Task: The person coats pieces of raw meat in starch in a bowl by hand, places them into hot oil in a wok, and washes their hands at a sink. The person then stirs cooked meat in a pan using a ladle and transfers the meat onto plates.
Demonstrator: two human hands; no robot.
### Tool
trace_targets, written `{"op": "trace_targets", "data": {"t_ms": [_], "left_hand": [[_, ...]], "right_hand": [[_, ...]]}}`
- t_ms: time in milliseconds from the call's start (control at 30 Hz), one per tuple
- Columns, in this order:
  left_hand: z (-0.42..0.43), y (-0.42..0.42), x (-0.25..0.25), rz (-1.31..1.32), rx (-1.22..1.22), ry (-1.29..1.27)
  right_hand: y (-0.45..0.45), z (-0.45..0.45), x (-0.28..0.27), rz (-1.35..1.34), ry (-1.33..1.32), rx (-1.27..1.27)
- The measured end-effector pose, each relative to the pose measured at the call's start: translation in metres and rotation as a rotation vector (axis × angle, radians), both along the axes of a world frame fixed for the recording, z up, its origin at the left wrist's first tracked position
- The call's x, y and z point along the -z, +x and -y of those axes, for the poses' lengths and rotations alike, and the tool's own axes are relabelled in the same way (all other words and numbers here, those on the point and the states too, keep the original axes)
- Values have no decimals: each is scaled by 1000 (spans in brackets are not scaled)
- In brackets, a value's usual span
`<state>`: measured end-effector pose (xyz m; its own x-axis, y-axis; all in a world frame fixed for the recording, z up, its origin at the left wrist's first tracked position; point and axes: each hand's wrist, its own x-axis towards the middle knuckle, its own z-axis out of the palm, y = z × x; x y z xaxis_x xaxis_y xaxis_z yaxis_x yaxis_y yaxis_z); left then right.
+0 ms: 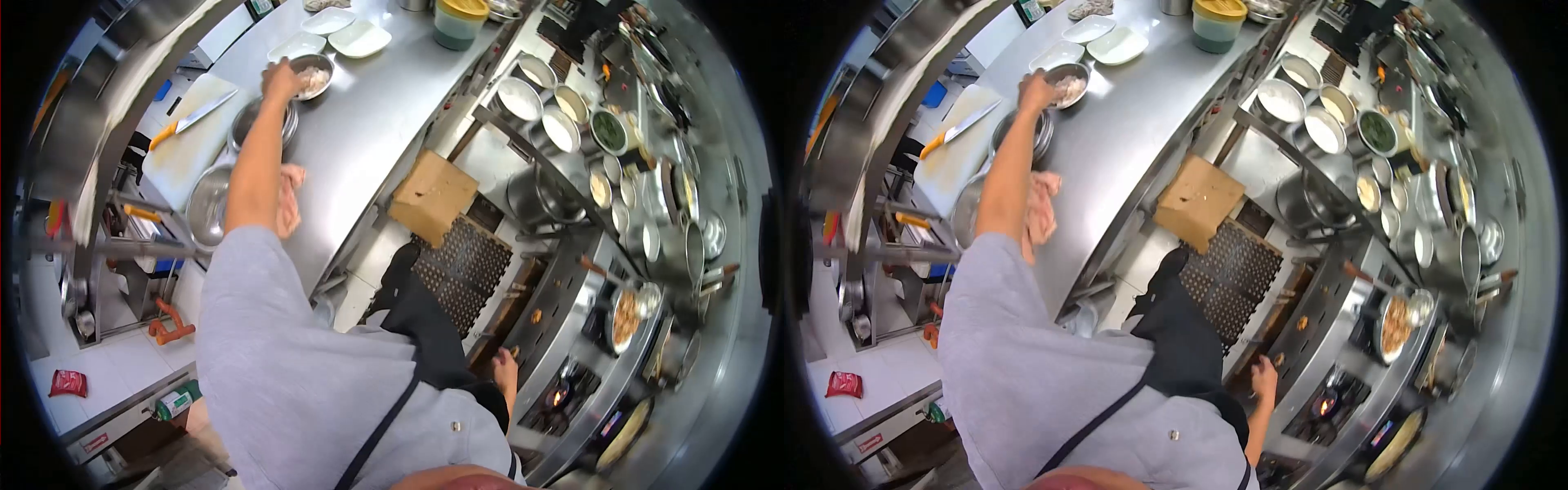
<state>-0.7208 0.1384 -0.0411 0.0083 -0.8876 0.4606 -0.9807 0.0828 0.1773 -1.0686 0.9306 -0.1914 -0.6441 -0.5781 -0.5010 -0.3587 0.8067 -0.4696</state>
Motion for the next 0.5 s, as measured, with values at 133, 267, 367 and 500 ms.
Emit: {"op": "trace_targets", "data": {"t_ms": [133,267,367,500], "left_hand": [[112,49,43,-178,-176,431],[105,46,37,-116,407,765],[61,6,33,-142,816,830],[-43,-47,11,181,1015,890]], "right_hand": [[-29,20,8,13,286,10],[-60,28,49,353,171,159],[-82,71,44,493,144,267],[-116,155,27,331,225,40]]}}
